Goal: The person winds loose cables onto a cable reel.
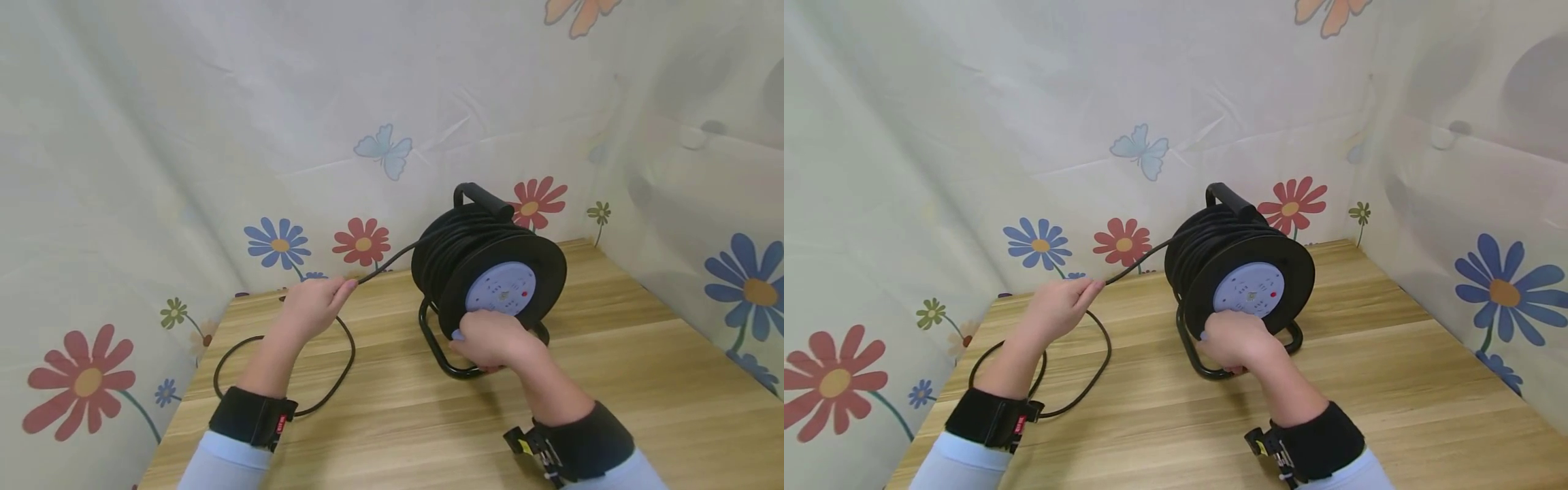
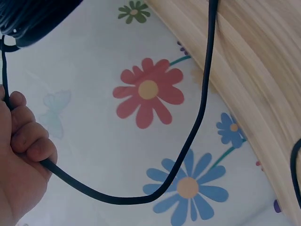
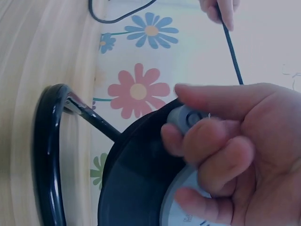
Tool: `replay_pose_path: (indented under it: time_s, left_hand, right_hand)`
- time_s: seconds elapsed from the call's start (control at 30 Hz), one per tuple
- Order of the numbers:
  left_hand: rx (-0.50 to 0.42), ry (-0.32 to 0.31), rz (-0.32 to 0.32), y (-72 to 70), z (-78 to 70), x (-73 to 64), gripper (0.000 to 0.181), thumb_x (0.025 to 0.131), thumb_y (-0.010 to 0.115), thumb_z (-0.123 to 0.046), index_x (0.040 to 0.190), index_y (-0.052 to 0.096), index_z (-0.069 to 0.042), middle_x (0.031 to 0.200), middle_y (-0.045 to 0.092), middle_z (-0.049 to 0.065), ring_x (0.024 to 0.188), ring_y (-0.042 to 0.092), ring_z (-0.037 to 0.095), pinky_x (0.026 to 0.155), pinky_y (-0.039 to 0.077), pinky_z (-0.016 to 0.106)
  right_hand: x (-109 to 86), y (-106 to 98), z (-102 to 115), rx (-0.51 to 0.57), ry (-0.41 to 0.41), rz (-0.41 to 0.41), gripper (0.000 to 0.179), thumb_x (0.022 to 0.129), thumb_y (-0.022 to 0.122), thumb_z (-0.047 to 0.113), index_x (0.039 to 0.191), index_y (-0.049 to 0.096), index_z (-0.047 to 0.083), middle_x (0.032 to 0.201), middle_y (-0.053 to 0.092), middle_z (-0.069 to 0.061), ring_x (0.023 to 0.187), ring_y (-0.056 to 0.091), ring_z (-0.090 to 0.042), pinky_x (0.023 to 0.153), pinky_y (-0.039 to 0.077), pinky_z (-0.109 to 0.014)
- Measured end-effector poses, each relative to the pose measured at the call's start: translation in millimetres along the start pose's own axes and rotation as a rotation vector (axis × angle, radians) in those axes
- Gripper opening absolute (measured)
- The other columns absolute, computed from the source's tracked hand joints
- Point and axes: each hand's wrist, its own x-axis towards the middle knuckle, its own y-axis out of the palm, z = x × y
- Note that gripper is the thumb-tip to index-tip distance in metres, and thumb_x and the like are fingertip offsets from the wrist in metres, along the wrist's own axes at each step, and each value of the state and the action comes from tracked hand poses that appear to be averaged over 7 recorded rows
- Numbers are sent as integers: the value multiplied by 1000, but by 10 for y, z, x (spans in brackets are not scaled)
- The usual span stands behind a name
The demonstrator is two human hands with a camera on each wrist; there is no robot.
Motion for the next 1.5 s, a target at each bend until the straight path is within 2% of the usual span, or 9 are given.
replay_pose_path:
  time_s: [0.23, 0.33, 0.53, 0.67, 0.83, 0.97, 1.07, 1.3, 1.5]
  left_hand:
    - [14, 30, 13, 9, -266, 219, 43, 109, 45, -42, 73, 48, -19, 56, 37, -4, 49, 35, 15, 52, 32, 31]
    - [40, 51, 14, 54, -388, 327, 40, 109, 45, -41, 77, 51, -18, 56, 40, -3, 50, 41, 15, 52, 34, 31]
    - [26, 45, 57, 117, -649, 529, 39, 110, 44, -43, 89, 62, -15, 59, 47, -2, 59, 54, 18, 57, 45, 33]
    - [14, 48, 55, 186, -764, 593, 38, 109, 44, -44, 91, 63, -15, 60, 48, -1, 57, 52, 17, 57, 44, 31]
    - [11, 41, 33, 240, -789, 582, 35, 108, 49, -41, 85, 57, -16, 59, 45, 0, 52, 48, 17, 52, 40, 30]
    - [-17, 69, -1, 238, -707, 536, 34, 108, 50, -39, 84, 58, -16, 60, 44, -2, 54, 47, 16, 54, 40, 29]
    - [-26, 75, -26, 195, -555, 478, 35, 109, 49, -39, 83, 57, -16, 59, 42, -3, 55, 47, 15, 54, 38, 30]
    - [-10, 20, -32, -8, -60, 261, 43, 109, 46, -41, 74, 51, -18, 58, 39, -3, 56, 45, 17, 57, 35, 33]
    - [-63, 3, -107, -171, 409, -25, 45, 108, 52, -36, 66, 47, -18, 58, 35, -5, 56, 41, 16, 58, 36, 35]
  right_hand:
    - [-12, -91, -7, 124, -119, -128, 48, 100, 64, 37, 60, 53, 14, 56, 45, 3, 49, 49, -14, 51, 39, -30]
    - [-33, -131, 0, 180, -159, -184, 50, 102, 62, 35, 58, 49, 15, 54, 38, 5, 47, 42, -13, 50, 34, -30]
    - [-64, -194, -5, 274, -179, -285, 47, 104, 58, 38, 64, 53, 13, 55, 39, 4, 48, 39, -14, 49, 33, -30]
    - [-96, -196, -31, 317, -173, -326, 47, 105, 55, 41, 68, 53, 12, 57, 39, 3, 50, 39, -16, 50, 33, -31]
    - [-116, -173, -52, 327, -183, -351, 49, 105, 55, 44, 68, 51, 13, 58, 38, 3, 50, 39, -16, 50, 32, -31]
    - [-131, -165, -60, 331, -182, -356, 48, 105, 54, 43, 68, 51, 12, 58, 39, 2, 51, 39, -16, 51, 33, -31]
    - [-133, -183, -49, 335, -172, -351, 48, 105, 54, 43, 69, 51, 12, 59, 39, 1, 51, 40, -17, 51, 33, -32]
    - [-122, -225, -32, 344, -154, -337, 49, 105, 53, 45, 70, 51, 11, 59, 41, 1, 51, 41, -18, 51, 33, -31]
    - [-93, -248, -7, 347, -156, -325, 48, 105, 53, 45, 70, 52, 11, 58, 43, 1, 51, 42, -18, 51, 33, -31]
